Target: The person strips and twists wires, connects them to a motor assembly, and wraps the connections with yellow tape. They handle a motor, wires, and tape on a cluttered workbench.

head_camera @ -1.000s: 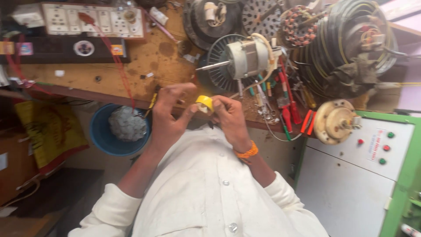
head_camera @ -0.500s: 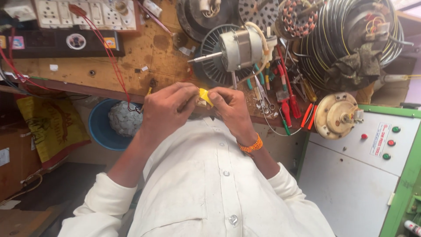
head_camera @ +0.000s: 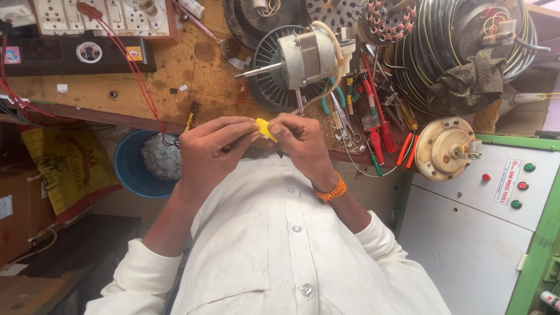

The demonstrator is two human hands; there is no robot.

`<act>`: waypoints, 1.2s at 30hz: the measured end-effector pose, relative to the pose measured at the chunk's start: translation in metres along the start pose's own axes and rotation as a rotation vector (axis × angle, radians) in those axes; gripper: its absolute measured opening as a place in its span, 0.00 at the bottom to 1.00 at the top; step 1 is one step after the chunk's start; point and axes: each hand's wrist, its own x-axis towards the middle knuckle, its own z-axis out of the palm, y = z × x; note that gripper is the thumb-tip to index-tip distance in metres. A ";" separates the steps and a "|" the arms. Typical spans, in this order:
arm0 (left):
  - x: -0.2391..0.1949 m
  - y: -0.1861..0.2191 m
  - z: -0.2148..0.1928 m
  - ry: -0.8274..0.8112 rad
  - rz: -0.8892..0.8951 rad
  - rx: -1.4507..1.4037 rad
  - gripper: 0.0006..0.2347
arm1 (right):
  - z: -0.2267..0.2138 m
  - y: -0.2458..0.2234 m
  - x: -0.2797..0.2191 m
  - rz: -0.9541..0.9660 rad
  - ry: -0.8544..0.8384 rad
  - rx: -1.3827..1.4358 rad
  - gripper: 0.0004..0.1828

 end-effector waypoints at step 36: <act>0.021 -0.008 -0.023 -0.153 -0.034 0.025 0.13 | 0.023 0.005 0.003 -0.118 0.121 -0.105 0.19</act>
